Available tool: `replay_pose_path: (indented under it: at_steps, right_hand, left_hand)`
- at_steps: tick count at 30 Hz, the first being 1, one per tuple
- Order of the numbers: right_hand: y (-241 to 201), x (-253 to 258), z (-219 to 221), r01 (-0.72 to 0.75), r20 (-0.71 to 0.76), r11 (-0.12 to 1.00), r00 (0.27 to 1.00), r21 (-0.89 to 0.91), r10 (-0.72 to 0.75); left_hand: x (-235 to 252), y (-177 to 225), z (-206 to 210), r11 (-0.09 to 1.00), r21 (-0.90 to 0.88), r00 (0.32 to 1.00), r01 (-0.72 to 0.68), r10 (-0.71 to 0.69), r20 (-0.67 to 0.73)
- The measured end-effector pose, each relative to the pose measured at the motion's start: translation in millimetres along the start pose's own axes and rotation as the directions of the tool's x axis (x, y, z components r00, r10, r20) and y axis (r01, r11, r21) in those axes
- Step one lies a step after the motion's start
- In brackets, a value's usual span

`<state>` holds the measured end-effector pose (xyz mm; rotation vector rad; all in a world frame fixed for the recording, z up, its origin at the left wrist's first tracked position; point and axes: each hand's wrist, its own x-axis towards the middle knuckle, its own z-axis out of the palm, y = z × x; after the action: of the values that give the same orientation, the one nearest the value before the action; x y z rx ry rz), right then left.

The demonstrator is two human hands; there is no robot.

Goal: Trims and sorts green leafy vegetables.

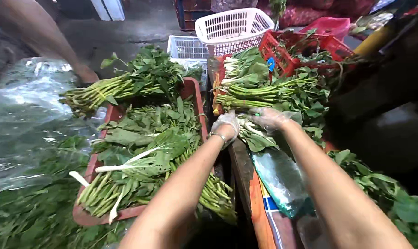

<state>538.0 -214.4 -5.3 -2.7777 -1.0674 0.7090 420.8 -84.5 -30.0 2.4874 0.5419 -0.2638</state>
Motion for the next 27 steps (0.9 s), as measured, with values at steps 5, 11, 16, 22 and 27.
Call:
replay_pose_path:
  at_steps: [5,11,16,22,27]
  right_hand:
    - [-15,-10,-9,-0.039,0.094,0.998,0.995,0.057,0.034]
    - [-21,-71,18,0.007,0.178,0.999,0.984,0.049,-0.016]
    - [-9,-72,29,0.017,0.067,0.976,0.997,0.217,-0.032]
    - [-37,-91,-15,0.076,-0.144,0.974,0.988,0.213,-0.045]
    - [-55,-60,19,0.276,-0.175,0.955,0.940,-0.110,-0.292]
  left_hand:
    - [2,9,-3,0.984,0.099,0.981,-0.145,0.130,0.141]
    - [-35,-9,22,0.947,-0.099,0.877,-0.304,0.319,0.359]
    - [-51,-27,-1,0.966,-0.043,0.946,-0.256,0.260,0.194]
    - [-158,-113,-85,0.950,-0.216,0.974,-0.224,0.215,-0.064]
    - [-267,-223,-110,0.976,-0.204,0.951,-0.079,0.013,-0.307]
